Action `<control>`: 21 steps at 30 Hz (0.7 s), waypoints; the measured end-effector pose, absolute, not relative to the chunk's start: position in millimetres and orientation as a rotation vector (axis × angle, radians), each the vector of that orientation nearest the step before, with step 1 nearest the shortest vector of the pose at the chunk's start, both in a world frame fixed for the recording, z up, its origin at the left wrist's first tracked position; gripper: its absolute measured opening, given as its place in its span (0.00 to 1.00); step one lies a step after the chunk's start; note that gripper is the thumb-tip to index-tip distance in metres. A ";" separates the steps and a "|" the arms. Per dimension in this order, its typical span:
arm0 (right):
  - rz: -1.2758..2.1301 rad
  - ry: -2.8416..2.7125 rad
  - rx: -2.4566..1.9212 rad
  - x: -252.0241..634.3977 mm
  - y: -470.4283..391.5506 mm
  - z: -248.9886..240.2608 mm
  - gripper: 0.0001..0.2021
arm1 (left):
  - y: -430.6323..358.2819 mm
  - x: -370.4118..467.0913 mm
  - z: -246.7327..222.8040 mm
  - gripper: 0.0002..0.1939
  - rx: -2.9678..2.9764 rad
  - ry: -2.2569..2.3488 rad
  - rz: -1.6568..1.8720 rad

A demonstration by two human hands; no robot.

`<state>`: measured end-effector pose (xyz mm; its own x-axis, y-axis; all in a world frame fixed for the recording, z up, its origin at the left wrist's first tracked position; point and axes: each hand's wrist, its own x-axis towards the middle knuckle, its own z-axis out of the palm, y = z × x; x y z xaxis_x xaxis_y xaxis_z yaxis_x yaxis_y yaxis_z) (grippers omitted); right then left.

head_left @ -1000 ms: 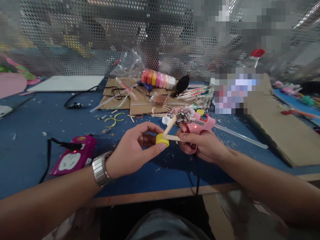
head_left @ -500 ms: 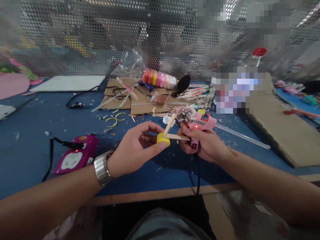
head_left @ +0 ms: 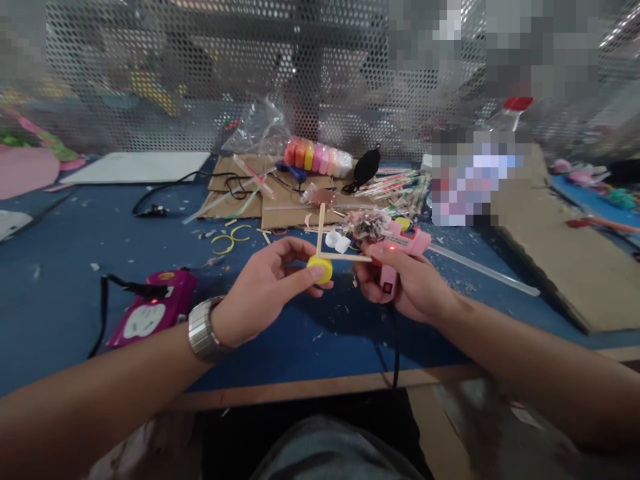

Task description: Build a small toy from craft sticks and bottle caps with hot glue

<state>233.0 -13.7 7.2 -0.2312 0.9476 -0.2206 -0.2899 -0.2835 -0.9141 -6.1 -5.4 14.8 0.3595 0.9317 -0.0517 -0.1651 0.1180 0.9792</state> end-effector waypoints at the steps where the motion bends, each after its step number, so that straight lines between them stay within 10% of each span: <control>1: 1.683 -0.950 -1.035 232.9 -13.5 7.3 0.24 | -4.9 -5.9 15.0 0.23 1.132 0.861 0.967; 21: 1.681 -0.875 -1.006 232.1 -13.6 9.5 0.25 | -6.3 -4.8 16.4 0.23 1.089 0.866 0.951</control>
